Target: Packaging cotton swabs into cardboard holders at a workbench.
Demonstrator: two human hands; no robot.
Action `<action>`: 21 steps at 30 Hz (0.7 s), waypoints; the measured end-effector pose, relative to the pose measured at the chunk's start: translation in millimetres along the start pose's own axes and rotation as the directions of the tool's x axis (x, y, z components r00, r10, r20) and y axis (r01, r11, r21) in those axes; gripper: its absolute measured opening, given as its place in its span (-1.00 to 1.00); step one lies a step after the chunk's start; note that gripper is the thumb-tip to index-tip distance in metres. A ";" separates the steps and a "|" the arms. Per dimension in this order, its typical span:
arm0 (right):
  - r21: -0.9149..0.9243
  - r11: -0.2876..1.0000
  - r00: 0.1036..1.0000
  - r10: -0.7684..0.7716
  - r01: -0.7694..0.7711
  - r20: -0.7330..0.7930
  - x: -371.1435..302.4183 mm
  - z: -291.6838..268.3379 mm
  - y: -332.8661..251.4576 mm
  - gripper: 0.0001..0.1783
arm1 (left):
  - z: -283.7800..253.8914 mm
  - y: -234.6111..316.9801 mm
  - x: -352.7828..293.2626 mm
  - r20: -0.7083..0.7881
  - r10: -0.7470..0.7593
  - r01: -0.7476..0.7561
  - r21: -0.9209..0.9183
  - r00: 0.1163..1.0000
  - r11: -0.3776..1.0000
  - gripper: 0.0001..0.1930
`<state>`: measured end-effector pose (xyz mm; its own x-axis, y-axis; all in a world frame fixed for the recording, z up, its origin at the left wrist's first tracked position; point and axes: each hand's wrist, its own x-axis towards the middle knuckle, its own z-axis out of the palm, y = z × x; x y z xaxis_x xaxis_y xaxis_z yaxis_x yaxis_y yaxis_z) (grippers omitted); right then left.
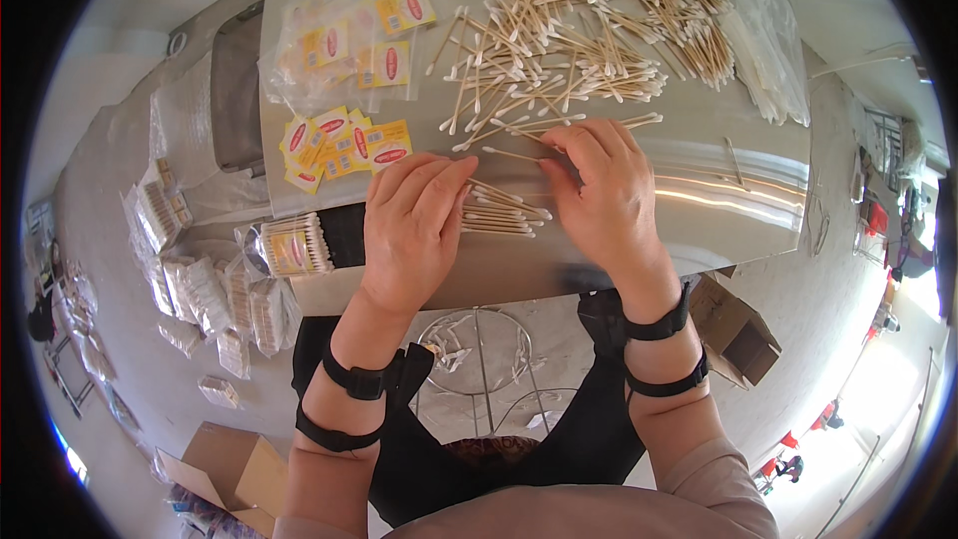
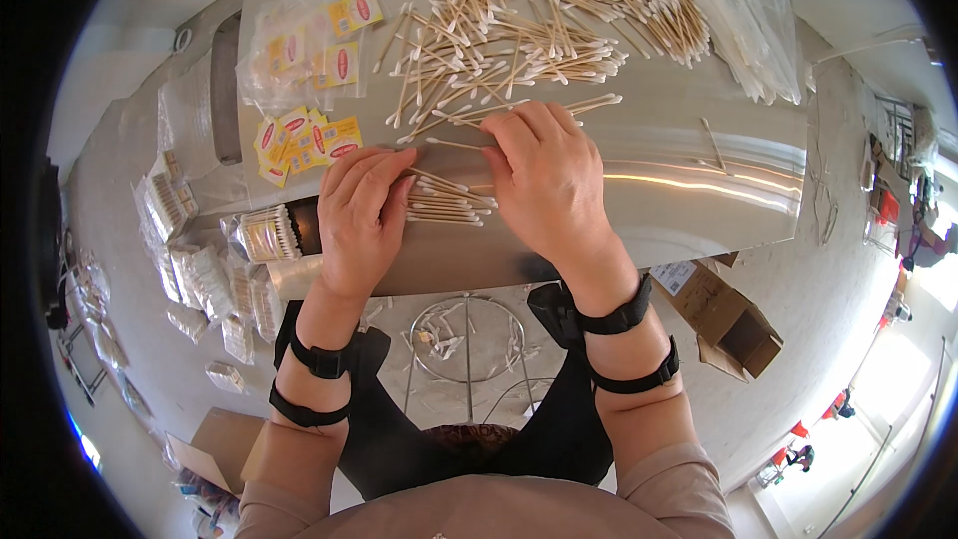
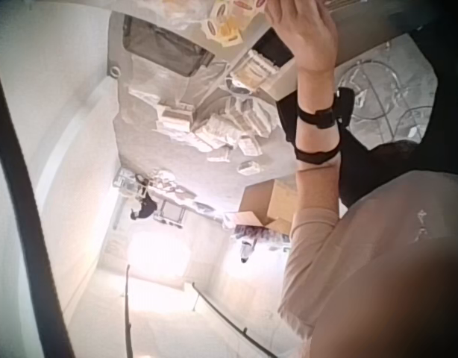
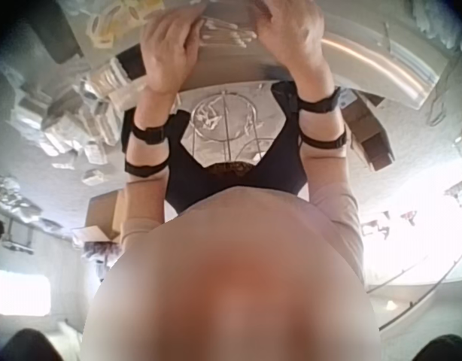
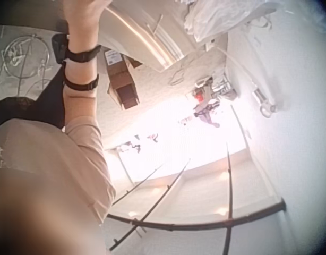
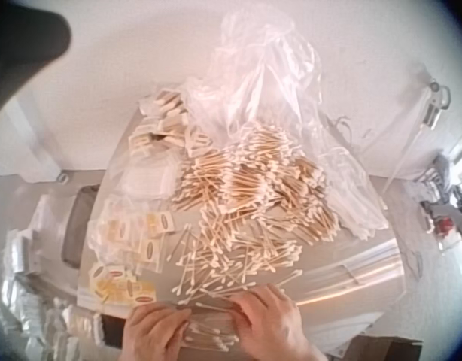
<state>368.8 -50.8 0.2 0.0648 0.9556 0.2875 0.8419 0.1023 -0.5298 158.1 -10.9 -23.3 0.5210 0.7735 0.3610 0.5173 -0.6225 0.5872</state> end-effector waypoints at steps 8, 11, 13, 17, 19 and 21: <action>-0.008 0.998 0.998 -0.057 0.058 0.039 -2.1 3.8 2.4 -0.83 | -0.8 2.3 1.6 0.020 -0.024 0.026 -0.082 1.000 0.996 -0.70; 0.023 0.994 0.993 -0.107 0.106 0.039 -2.4 6.9 1.0 -0.83 | -1.5 2.6 0.9 0.001 -0.034 0.034 -0.125 0.999 0.992 -0.73; 0.078 0.992 0.993 -0.107 0.103 0.050 -3.0 9.4 -3.3 -0.82 | -1.7 3.9 1.0 -0.010 -0.049 0.048 -0.141 0.999 0.989 -0.73; 0.173 0.982 0.996 -0.086 0.078 0.037 -0.7 6.7 -5.4 -0.82 | -3.2 4.6 6.2 -0.036 -0.025 0.021 -0.122 0.999 0.992 -0.73; 0.182 0.982 0.991 -0.066 0.043 0.120 -1.2 -3.6 -1.4 -0.81 | -2.2 6.3 6.3 0.002 -0.008 0.009 -0.119 1.000 0.993 -0.74; 0.190 0.982 0.978 -0.048 0.009 0.202 -1.3 -12.2 -3.9 -0.80 | -2.0 6.8 5.5 0.040 0.008 -0.003 -0.113 0.999 0.994 -0.74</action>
<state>372.0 -55.8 11.6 -0.0851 0.9856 0.1459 0.7252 0.1617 -0.6693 163.1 -10.6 -15.9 0.5515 0.7632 0.3367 0.4357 -0.6078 0.6639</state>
